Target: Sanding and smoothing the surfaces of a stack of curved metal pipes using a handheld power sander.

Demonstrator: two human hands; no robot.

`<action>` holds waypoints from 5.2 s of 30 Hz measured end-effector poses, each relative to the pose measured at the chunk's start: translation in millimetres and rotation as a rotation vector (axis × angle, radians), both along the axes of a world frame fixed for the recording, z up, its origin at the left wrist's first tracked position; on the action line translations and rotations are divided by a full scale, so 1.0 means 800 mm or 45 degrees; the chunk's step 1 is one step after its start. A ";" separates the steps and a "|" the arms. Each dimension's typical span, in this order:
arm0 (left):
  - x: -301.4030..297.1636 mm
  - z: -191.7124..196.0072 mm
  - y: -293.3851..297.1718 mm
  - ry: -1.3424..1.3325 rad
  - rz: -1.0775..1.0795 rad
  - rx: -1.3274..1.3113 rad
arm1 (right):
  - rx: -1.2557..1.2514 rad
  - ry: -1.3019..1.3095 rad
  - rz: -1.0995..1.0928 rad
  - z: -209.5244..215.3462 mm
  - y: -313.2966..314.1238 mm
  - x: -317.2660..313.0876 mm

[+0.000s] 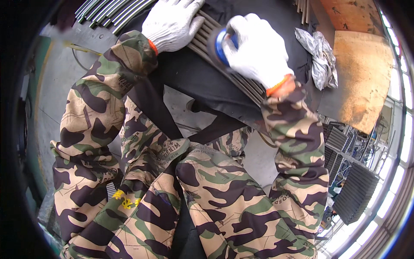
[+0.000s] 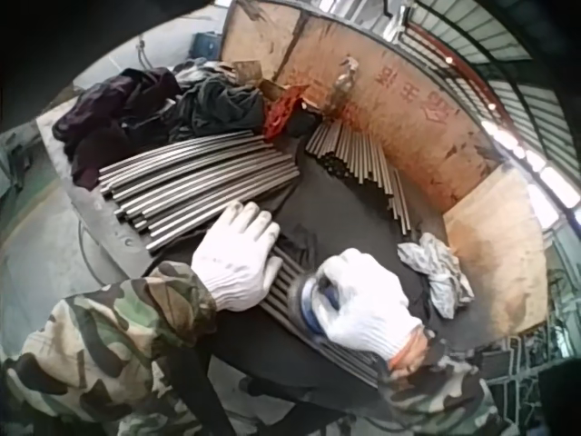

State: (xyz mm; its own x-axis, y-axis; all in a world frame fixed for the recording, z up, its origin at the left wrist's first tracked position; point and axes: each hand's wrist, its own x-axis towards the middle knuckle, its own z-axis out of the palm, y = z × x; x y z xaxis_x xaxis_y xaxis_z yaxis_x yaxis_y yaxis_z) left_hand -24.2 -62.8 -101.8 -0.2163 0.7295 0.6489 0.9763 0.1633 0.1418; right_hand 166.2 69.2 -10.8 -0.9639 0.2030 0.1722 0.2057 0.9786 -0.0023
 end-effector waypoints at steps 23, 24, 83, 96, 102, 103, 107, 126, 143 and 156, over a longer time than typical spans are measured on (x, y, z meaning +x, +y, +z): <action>0.000 0.006 0.001 0.027 -0.042 -0.046 | -0.028 0.044 0.057 0.000 -0.014 0.003; -0.001 0.007 0.001 0.023 -0.033 -0.044 | -0.047 0.028 0.041 0.002 -0.008 -0.004; -0.023 -0.008 0.019 0.088 -0.070 -0.349 | -0.242 0.041 -0.260 0.016 0.027 0.013; -0.027 -0.018 0.006 -0.006 -0.085 -0.218 | -0.139 0.146 -0.703 0.013 0.136 0.125; -0.018 -0.010 0.010 0.022 -0.042 -0.203 | 0.116 0.417 -0.915 -0.050 0.236 0.177; -0.015 -0.009 0.017 0.021 -0.069 -0.198 | 0.132 0.340 -1.113 -0.094 0.281 0.188; -0.015 -0.010 0.015 -0.017 -0.058 -0.216 | 0.202 0.221 -1.342 -0.081 0.268 0.193; -0.018 0.057 -0.004 -0.075 -0.301 -0.688 | -0.272 -0.154 -0.188 -0.033 0.015 0.146; -0.031 0.033 -0.044 -0.239 -0.273 -0.561 | -0.371 0.094 -0.181 -0.071 0.041 0.164; -0.024 0.038 -0.031 -0.250 -0.286 -0.619 | -0.763 0.744 -0.389 -0.108 0.038 0.164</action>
